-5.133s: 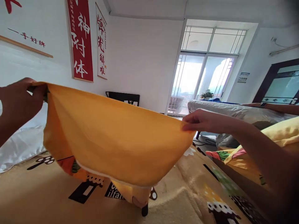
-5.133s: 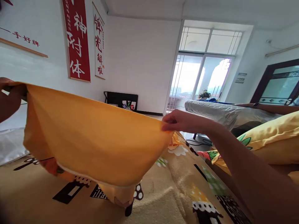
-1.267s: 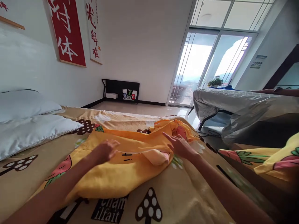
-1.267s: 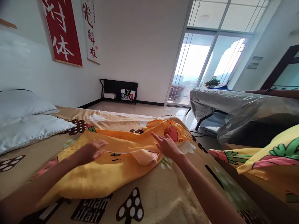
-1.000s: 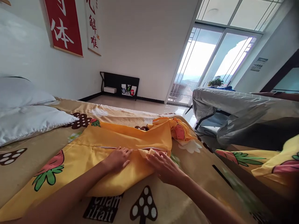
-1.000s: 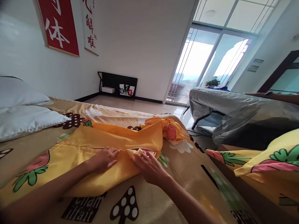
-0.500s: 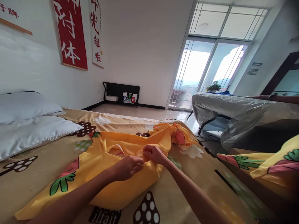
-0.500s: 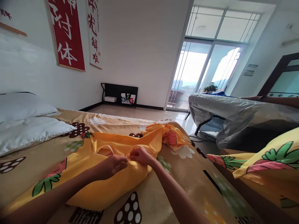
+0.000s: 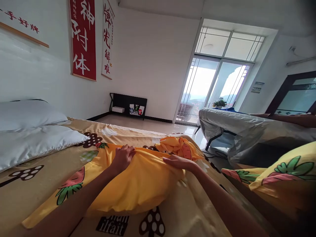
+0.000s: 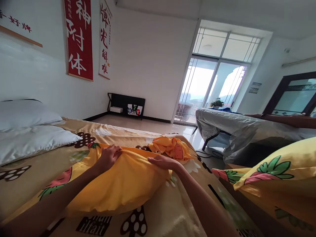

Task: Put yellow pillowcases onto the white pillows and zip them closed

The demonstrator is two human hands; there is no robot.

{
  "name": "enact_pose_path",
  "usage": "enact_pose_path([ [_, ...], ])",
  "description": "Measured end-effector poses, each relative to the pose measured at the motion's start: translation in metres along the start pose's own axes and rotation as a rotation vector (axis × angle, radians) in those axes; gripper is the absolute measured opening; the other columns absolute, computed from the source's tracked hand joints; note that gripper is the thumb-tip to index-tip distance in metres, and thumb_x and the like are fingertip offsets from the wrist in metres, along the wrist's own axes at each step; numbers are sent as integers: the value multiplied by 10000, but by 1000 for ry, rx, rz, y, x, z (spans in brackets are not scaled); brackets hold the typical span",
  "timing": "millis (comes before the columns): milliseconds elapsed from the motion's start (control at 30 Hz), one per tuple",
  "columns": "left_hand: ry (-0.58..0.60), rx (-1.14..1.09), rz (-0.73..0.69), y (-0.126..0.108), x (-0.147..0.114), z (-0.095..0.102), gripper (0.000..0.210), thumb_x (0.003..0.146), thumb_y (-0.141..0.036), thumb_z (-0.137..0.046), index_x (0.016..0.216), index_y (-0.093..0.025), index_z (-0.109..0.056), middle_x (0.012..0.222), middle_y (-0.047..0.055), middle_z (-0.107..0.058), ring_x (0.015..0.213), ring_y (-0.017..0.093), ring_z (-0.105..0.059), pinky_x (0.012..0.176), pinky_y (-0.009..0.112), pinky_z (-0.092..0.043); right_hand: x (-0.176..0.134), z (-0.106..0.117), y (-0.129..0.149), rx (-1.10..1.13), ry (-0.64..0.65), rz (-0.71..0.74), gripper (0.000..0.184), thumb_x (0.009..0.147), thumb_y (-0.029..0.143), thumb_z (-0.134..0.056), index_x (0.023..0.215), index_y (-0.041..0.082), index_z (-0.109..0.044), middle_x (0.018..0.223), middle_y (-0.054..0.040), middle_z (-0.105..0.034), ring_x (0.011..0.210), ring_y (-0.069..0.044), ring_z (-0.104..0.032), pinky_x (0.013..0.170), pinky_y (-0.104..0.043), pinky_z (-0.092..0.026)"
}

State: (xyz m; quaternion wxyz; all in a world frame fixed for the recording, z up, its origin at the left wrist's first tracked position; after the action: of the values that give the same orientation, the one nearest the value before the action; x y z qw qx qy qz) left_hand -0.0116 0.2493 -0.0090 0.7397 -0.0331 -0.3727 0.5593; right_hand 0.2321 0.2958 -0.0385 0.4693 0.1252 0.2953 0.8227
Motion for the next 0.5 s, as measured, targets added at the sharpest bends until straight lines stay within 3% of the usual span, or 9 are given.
enact_pose_path([
  [100, -25, 168, -164, -17, -32, -9, 287, 845, -110, -450, 1086, -185, -586, 1088, 100, -601, 1035, 258, -534, 892, 417, -349, -14, 9, -5, -295, -132, 19, 332, 595, 422, -802, 603, 183, -571, 626, 5, -549, 651, -170, -514, 674, -304, -419],
  [200, 116, 289, -585, -56, -92, -41, 190, 847, -139, -491, 1010, -185, -578, 973, 67, -615, 901, 221, -547, 816, 367, -378, -37, 8, -6, -490, -391, 38, 54, 804, 208, -598, 833, 164, -612, 907, -105, -625, 881, -225, -537, 831, -367, -375],
  [233, 167, 303, -714, -66, -116, -50, 117, 855, -168, -509, 950, -185, -576, 909, 50, -617, 840, 205, -549, 770, 343, -383, -47, 3, -8, -530, -462, 35, 112, 860, 167, -495, 873, 158, -606, 958, -132, -621, 916, -229, -531, 853, -381, -358],
  [300, 216, 318, -881, -74, -154, -63, 67, 877, -214, -519, 909, -185, -571, 839, 29, -617, 762, 177, -548, 694, 317, -378, -67, -20, -9, -615, -538, 89, 241, 917, 152, -368, 830, 164, -593, 896, -124, -626, 864, -212, -540, 826, -369, -357],
  [367, 174, 331, -936, -70, -177, -66, 119, 900, -237, -504, 982, -189, -575, 895, 30, -640, 803, 173, -563, 716, 317, -388, -88, -57, -3, -723, -522, 266, 280, 929, 177, -367, 729, 184, -562, 738, -67, -610, 721, -176, -539, 737, -322, -367],
  [433, 76, 363, -923, -58, -185, -64, 202, 914, -242, -482, 1093, -201, -566, 1029, 48, -652, 934, 195, -570, 825, 337, -394, -110, -98, 4, -812, -435, 471, 239, 902, 159, -405, 715, 194, -549, 662, -28, -594, 617, -151, -523, 655, -294, -366],
  [500, 11, 403, -882, -43, -183, -63, 222, 911, -218, -477, 1108, -202, -577, 1082, 68, -652, 995, 217, -565, 881, 361, -388, -124, -122, 6, -813, -361, 537, 185, 868, 124, -422, 837, 193, -591, 694, -22, -628, 611, -152, -549, 643, -289, -391],
])
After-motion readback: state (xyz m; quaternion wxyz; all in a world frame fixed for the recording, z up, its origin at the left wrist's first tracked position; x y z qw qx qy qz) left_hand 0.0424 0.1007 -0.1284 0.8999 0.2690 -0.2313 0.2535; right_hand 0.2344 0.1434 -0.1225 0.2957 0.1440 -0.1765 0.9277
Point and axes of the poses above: each hand's wrist, its own x-axis towards the middle knuckle, its own z-axis out of the back of the hand, y = z × x, the point moved 9 cm from there along x, towards the middle knuckle
